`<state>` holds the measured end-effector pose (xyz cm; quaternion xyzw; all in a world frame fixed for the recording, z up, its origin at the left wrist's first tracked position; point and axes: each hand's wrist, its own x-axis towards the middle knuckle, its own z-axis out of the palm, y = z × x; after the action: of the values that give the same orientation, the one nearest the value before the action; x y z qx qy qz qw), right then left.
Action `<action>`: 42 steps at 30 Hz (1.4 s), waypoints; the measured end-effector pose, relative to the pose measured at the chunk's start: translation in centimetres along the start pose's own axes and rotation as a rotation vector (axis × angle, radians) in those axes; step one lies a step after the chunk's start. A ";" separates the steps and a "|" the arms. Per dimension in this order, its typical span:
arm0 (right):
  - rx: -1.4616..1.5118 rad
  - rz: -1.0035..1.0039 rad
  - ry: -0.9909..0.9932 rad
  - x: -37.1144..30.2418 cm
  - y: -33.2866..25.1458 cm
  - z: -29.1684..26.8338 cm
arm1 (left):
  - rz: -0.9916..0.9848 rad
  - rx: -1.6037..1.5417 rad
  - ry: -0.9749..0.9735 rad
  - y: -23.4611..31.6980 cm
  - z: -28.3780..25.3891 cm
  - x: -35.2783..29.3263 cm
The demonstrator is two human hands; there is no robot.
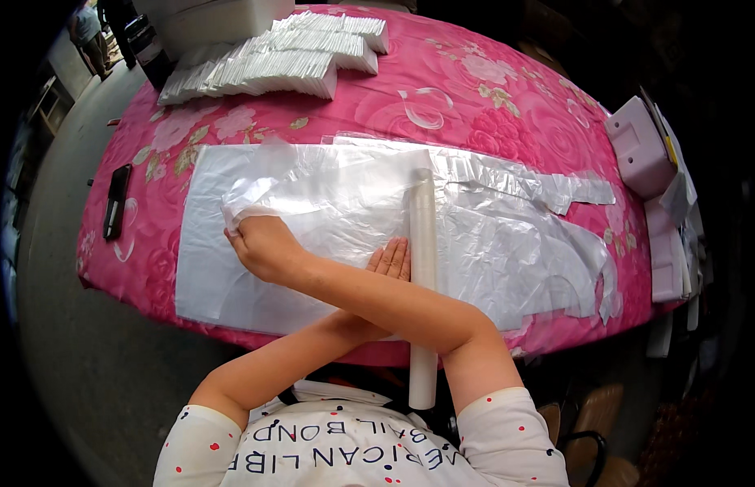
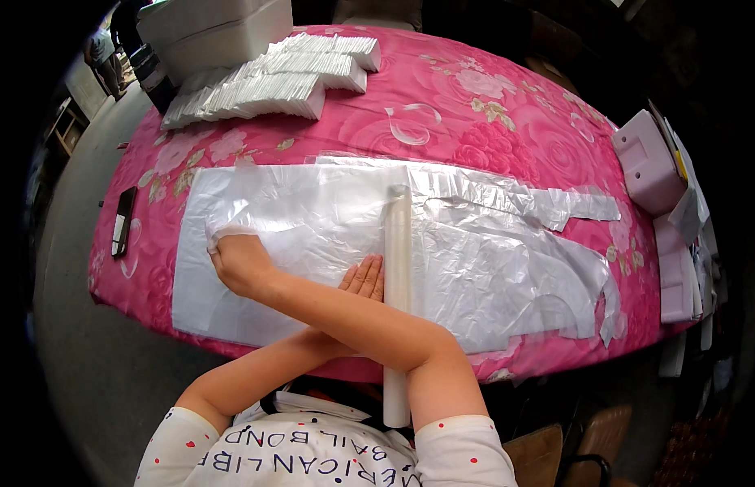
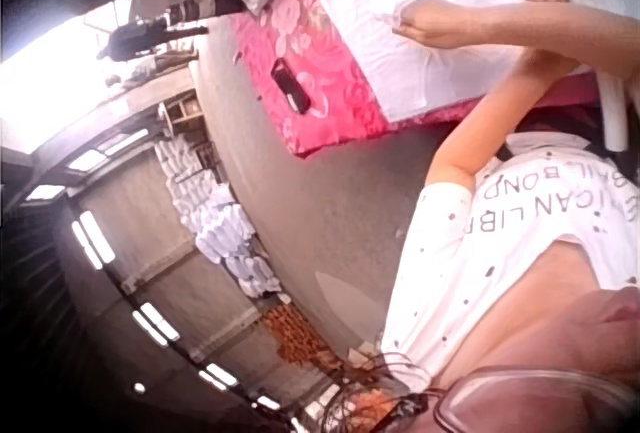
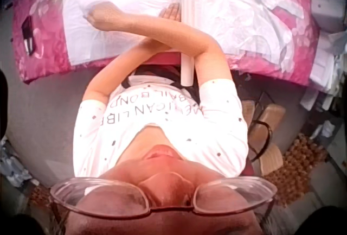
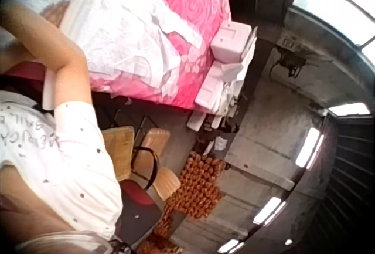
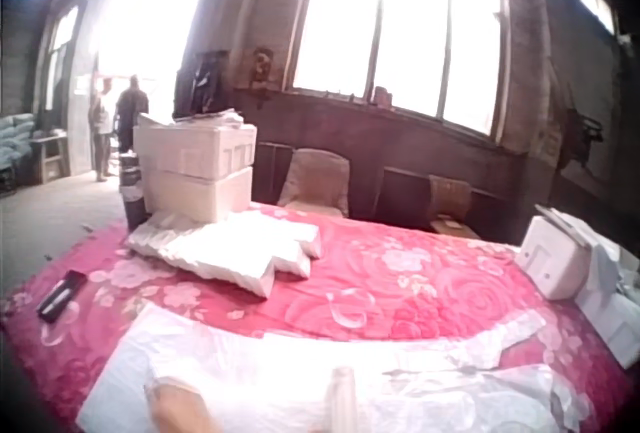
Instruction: The person wraps small white rectangular items in clear plastic film. They unroll the film, place an item on it, fold the film around the item, and set the wrapped unit aside. The person repeats this process multiple times, stacking the wrapped items on the table.
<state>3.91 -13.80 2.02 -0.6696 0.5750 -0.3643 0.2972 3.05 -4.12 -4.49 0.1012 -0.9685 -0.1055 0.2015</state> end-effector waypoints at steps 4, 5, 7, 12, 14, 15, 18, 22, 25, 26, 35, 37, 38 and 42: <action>-0.448 -0.291 0.266 0.1 1.5 6.7 | 0.013 0.101 0.056 0.2 1.6 0.8; -0.443 -0.217 0.029 0.3 1.7 6.8 | 0.009 0.078 0.100 0.3 1.9 0.9; -0.394 -0.069 -0.473 0.3 -2.1 3.3 | -0.036 0.028 0.172 0.0 2.3 0.0; 0.133 -0.208 -0.250 -4.4 -2.8 -8.7 | -0.081 -0.215 0.001 -1.1 -3.7 -1.9; -0.156 -0.146 0.300 -6.8 1.7 -12.6 | -0.122 -0.211 -0.032 -2.3 -6.3 -2.7; -0.433 -0.129 0.432 -8.0 4.2 -14.9 | -0.150 -0.178 -0.014 -3.0 -7.6 -3.2; -0.676 0.222 0.401 -12.4 11.9 -19.2 | -0.322 -0.010 0.030 -5.7 -9.4 -5.7; -0.582 0.270 0.477 -12.3 15.2 -18.0 | -0.542 0.184 0.027 -9.6 -10.4 -9.8; -0.669 0.268 0.553 -11.1 15.5 -17.4 | -0.641 0.253 -0.008 -10.6 -10.4 -11.4; -0.697 0.275 0.574 -10.8 15.8 -17.4 | -0.665 0.267 -0.025 -10.7 -10.4 -11.7; -0.957 0.234 0.813 -10.9 17.5 -20.3 | -0.719 0.208 -0.056 -10.9 -9.6 -12.9; -1.042 0.273 0.843 -12.1 18.6 -22.6 | -0.727 0.224 -0.077 -10.9 -9.5 -12.8; -1.066 0.321 0.851 -12.8 19.0 -23.8 | -0.731 0.232 -0.088 -10.9 -9.5 -12.8; -1.031 0.610 0.942 -16.1 19.5 -28.5 | -0.739 0.281 -0.104 -10.9 -9.8 -13.1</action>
<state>-31.73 -0.44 -0.31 -0.3087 0.8980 -0.1985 -0.2425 20.50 -13.01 -3.17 0.4642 -0.8806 -0.0423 0.0849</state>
